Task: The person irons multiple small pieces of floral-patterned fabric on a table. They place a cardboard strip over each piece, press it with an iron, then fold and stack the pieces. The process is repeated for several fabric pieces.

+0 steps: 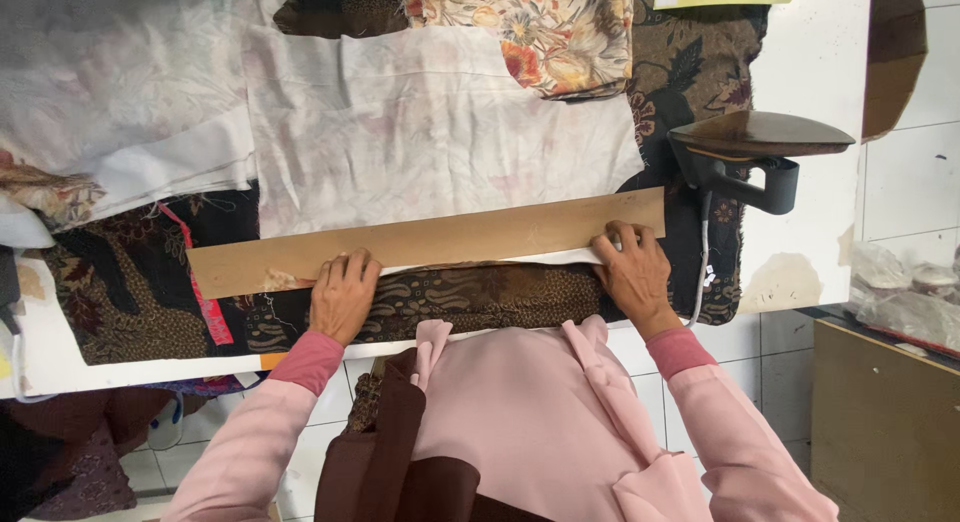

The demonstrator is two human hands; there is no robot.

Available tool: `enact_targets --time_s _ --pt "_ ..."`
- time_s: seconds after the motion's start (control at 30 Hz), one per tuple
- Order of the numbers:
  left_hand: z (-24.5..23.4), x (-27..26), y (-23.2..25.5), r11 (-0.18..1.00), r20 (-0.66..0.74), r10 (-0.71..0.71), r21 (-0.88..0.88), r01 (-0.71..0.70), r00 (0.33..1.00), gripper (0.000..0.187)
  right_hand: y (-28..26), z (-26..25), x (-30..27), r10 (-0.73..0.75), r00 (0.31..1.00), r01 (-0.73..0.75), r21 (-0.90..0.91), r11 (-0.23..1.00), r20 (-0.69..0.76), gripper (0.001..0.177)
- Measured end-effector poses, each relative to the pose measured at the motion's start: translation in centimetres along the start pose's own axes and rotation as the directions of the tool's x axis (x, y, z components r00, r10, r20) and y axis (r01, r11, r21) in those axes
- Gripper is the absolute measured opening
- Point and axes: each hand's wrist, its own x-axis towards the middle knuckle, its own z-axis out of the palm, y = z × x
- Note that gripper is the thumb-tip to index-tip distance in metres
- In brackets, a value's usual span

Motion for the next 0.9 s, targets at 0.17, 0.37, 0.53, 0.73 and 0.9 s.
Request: enact_targets --time_s 0.17,0.37,0.53,0.73,0.9 --pt "-0.8 0.8 0.0 1.000 -0.029 -0.012 -0.014 0.011 1.000 0.013 -0.2 -0.3 1.1 0.070 0.995 -0.066 0.056 0.996 -0.071 0.020" --pt "-1.3 1.4 0.1 0.999 -0.031 -0.008 -0.038 0.007 0.999 0.012 -0.2 -0.8 2.2 0.129 0.991 -0.127 0.063 0.990 -0.038 0.017" --pt "-0.9 2.0 0.0 1.000 0.016 -0.009 -0.011 0.009 1.000 0.010 0.0 -0.8 2.8 0.153 0.987 -0.146 0.116 0.982 -0.049 0.020" --pt "-1.3 2.6 0.1 0.998 0.043 -0.043 -0.050 0.045 0.998 0.013 0.4 -0.7 3.1 0.164 0.986 -0.162 0.107 0.981 -0.013 0.022" --pt "-2.4 3.8 0.6 0.992 0.043 -0.020 0.122 0.014 0.999 0.017 0.6 -0.9 3.1 0.141 0.990 -0.141 0.086 0.986 0.005 0.026"
